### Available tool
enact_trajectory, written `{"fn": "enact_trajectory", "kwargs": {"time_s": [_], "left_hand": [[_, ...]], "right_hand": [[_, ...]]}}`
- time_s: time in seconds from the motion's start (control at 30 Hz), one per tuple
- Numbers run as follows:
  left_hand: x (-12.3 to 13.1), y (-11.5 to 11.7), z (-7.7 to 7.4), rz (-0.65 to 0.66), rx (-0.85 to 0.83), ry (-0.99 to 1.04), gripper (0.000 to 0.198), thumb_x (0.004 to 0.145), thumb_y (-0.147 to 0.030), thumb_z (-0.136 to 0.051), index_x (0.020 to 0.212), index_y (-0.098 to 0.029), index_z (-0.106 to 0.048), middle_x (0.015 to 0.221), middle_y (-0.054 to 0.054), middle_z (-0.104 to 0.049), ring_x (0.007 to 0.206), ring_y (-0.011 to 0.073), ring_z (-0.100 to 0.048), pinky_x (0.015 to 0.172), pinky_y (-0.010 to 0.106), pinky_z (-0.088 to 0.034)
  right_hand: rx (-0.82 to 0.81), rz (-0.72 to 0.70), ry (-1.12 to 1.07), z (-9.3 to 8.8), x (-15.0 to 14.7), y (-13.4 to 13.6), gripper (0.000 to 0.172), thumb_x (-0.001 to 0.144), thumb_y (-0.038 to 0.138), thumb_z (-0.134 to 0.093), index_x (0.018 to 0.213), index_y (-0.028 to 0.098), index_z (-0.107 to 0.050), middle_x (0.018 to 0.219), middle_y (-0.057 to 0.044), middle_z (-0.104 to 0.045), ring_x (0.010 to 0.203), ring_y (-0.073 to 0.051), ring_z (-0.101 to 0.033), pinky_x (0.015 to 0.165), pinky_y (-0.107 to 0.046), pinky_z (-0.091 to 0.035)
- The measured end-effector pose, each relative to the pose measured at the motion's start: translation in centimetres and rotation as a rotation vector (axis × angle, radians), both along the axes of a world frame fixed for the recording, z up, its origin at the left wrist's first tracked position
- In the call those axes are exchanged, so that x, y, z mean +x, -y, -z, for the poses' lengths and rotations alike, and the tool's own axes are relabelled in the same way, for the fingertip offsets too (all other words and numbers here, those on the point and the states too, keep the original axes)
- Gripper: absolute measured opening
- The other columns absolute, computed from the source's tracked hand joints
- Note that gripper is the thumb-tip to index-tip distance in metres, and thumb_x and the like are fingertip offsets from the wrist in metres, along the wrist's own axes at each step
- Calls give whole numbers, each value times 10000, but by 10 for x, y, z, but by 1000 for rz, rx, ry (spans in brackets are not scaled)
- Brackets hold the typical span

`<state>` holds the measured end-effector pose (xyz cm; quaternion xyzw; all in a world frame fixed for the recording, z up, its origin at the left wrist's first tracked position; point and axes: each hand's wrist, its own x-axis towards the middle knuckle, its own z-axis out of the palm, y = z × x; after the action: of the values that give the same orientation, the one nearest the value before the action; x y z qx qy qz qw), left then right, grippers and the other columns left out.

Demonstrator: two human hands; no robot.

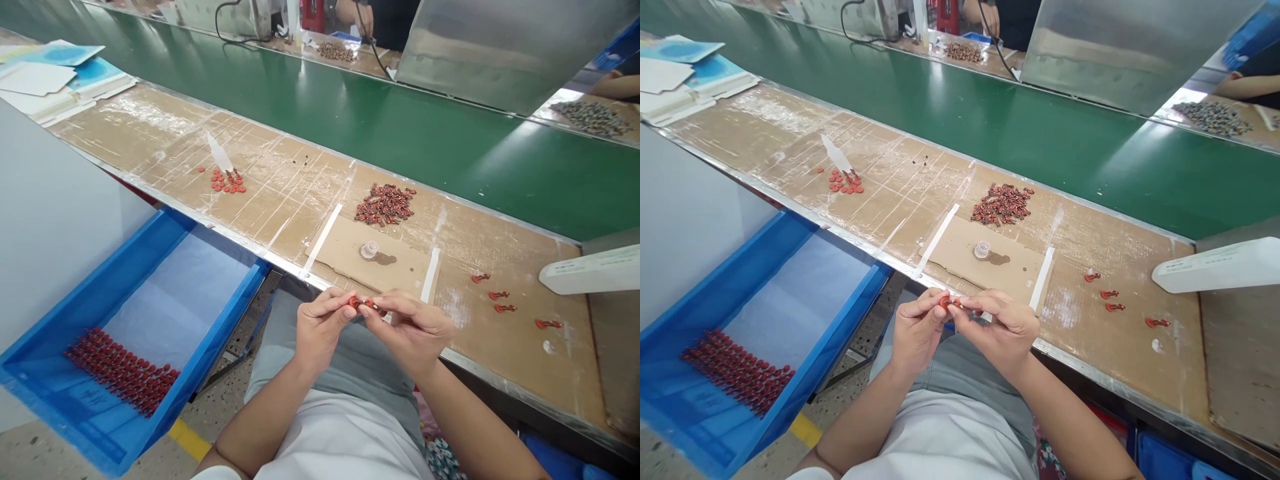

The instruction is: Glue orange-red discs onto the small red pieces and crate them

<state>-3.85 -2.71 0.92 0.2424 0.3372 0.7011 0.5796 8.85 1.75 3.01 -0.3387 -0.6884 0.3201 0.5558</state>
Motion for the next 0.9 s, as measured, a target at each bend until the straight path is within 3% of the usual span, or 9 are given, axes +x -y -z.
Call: {"fn": "enact_trajectory", "kwargs": {"time_s": [0.23,0.43,0.73,0.9], "left_hand": [[2,0,1,-19,28,-79,214,764,-187,-730,969,-244,-756,815,25,-639,798,131,-620,737,279,-532],[6,1,-1,-33,20,-93,223,768,-195,-726,981,-250,-754,832,30,-668,824,158,-646,782,320,-539],[7,0,-7,-153,-84,-54,98,691,-214,-794,784,-224,-764,774,36,-750,731,162,-695,727,307,-577],[7,2,-10,-197,20,-103,119,729,-159,-755,813,-243,-762,823,25,-742,806,165,-693,759,309,-574]], "right_hand": [[33,44,-10,2,1,1,299,619,51,-779,832,244,-696,700,4,-707,594,-160,-673,507,-261,-555],[61,42,-55,4,-2,0,317,615,37,-770,846,236,-682,721,-8,-712,593,-160,-669,506,-269,-554],[79,57,-50,1,-8,1,308,624,58,-773,846,249,-678,689,-4,-700,574,-159,-651,488,-279,-532],[80,112,-74,3,-15,3,273,629,82,-777,814,252,-669,646,11,-676,549,-153,-634,469,-273,-518]]}}
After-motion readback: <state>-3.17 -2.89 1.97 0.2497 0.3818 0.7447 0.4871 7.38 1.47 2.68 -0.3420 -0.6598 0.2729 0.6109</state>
